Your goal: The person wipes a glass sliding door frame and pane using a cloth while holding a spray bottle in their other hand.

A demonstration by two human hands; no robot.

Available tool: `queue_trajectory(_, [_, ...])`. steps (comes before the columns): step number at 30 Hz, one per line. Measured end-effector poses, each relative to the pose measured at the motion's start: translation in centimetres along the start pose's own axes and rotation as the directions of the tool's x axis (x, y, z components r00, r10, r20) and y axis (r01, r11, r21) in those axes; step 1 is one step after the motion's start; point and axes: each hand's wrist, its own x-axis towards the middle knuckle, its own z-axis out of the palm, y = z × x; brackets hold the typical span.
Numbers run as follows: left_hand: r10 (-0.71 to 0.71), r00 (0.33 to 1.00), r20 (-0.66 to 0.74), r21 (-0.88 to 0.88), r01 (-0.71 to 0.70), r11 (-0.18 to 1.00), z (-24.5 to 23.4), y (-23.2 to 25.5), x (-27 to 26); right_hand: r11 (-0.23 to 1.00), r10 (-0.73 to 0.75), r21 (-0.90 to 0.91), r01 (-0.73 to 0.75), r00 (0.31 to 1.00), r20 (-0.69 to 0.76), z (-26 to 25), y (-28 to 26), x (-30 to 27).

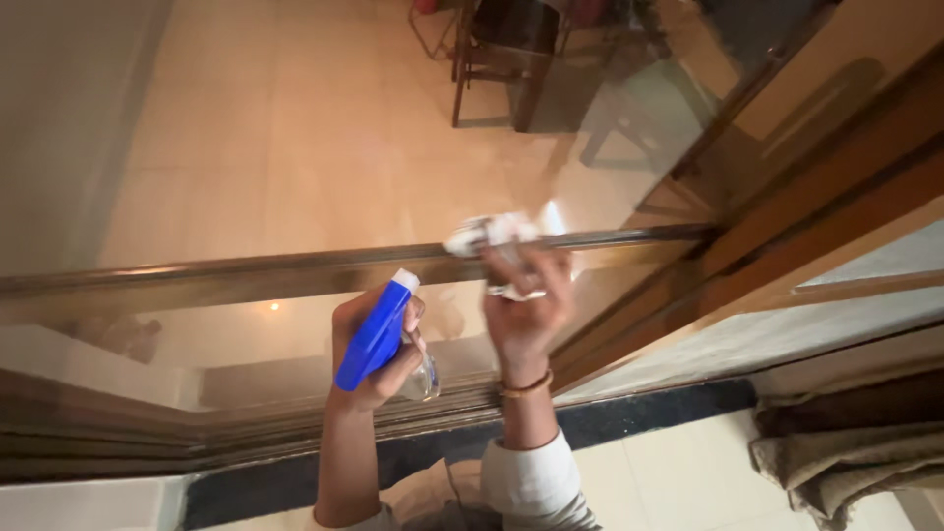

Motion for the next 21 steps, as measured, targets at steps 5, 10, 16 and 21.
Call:
queue_trajectory(5, [0.022,0.994,-0.106,-0.04,-0.027,0.999,5.1,-1.5,-0.5,0.993,0.017,-0.113,-0.029,0.995,-0.102,-3.0,3.9,1.7])
queue_trajectory(10, [0.074,0.979,-0.191,0.049,-0.066,0.997,8.1,-1.3,-0.8,0.965,0.185,-0.118,-0.235,0.926,-0.33,-5.7,9.2,3.4])
queue_trajectory(16, [0.098,0.957,-0.272,0.154,-0.057,0.986,9.9,-0.5,-1.1,0.961,0.152,-0.198,-0.194,0.967,-0.206,-4.3,6.7,0.8])
queue_trajectory(21, [0.213,0.932,-0.292,0.3,-0.122,0.946,9.9,-1.2,-1.8,0.97,0.235,0.06,-0.237,0.971,0.035,-3.9,4.1,-0.3])
